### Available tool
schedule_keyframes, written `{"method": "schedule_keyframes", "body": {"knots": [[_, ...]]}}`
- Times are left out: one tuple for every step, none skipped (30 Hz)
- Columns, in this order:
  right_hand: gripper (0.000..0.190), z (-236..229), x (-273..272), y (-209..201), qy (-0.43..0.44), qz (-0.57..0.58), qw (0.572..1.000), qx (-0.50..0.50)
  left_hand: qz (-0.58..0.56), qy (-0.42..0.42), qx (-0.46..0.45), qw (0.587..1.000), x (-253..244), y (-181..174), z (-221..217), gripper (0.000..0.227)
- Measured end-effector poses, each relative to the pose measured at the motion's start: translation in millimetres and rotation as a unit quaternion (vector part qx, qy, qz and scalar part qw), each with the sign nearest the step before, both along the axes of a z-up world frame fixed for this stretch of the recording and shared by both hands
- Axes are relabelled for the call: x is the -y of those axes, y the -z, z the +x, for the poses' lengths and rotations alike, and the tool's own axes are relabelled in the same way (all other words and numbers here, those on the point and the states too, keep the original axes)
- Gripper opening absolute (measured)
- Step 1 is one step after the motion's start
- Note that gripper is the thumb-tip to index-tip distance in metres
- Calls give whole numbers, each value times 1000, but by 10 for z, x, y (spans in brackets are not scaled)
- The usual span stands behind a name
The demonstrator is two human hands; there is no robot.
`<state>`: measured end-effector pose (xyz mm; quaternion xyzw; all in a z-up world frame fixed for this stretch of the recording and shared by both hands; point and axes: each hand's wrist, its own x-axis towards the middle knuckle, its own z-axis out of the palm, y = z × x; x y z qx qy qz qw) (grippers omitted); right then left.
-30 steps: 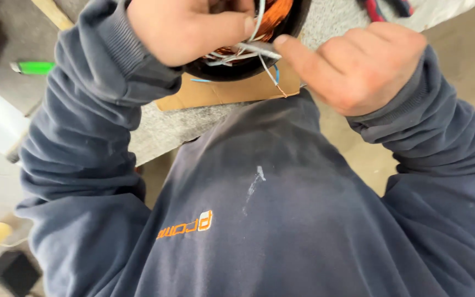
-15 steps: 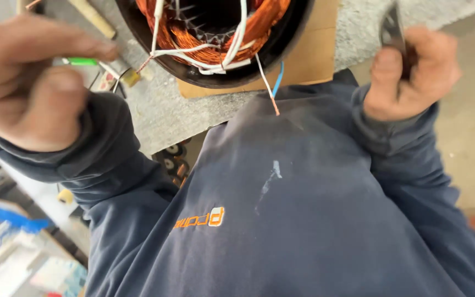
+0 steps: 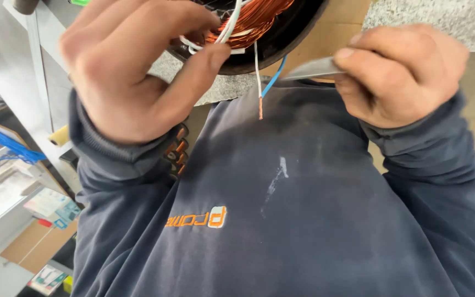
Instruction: The person strips insulation from the ends of copper winding wires coming out of a motor stator, using a small knife to scrape and cut the coating off each wire end. They work through the wires one at a time, occasionally repositioning the stator on the workbench and setting stripped wires aside.
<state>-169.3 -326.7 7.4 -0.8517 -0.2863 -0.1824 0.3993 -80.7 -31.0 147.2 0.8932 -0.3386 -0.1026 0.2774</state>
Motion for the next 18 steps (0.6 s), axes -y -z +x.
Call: {"method": "schedule_keyframes", "body": {"knots": [[24, 129, -4, -98, 0, -5, 1000, 3, -5, 0, 3, 1000, -30, 69, -29, 11], [22, 259, -11, -198, -36, -34, 997, 55, -39, -46, -38, 997, -59, 137, -56, 6], [23, 385, -18, -315, -73, -64, 990, 104, -75, -91, -81, 990, -88, 200, -85, 4], [23, 534, -91, -459, -75, -69, 989, 105, -81, -91, -81, 989, -97, 223, -66, 4], [23, 672, -183, -581, -111, -117, 972, 170, -127, -93, -116, 981, -119, 256, -76, 4], [24, 807, -280, -701, -148, -161, 947, 234, -173, -93, -150, 969, -143, 291, -85, 6], [24, 865, -300, -751, -153, -163, 946, 235, -177, -98, -149, 968, -158, 340, -79, 6], [20, 929, -317, -804, -166, -189, 936, 247, -191, -81, -158, 965, -168, 386, -66, 8], [15, 987, -336, -859, -176, -212, 926, 259, -204, -64, -168, 962, -178, 420, -55, 11], [15, 1014, -292, -822, -181, -213, 924, 261, -206, -68, -166, 962, -166, 438, -83, 11], [17, 1044, -258, -781, -205, -207, 923, 250, -230, -75, -195, 951, -165, 467, -97, 11], [20, 1077, -228, -738, -228, -201, 922, 239, -253, -81, -224, 938, -167, 499, -108, 12], [20, 1079, -208, -666, -234, -199, 921, 240, -254, -86, -222, 937, -176, 536, -115, 12], [19, 1082, -185, -592, -259, -154, 931, 208, -280, -78, -246, 925, -183, 576, -122, 13], [19, 1070, -157, -515, -281, -108, 938, 174, -305, -69, -272, 910, -186, 618, -130, 14], [19, 1099, -210, -553, -284, -107, 937, 173, -305, -72, -273, 909, -174, 603, -129, 14], [15, 1117, -249, -591, -292, -92, 938, 163, -294, -70, -264, 916, -151, 597, -113, 14], [12, 1135, -283, -625, -299, -77, 938, 154, -283, -68, -255, 922, -124, 594, -98, 14]]}}
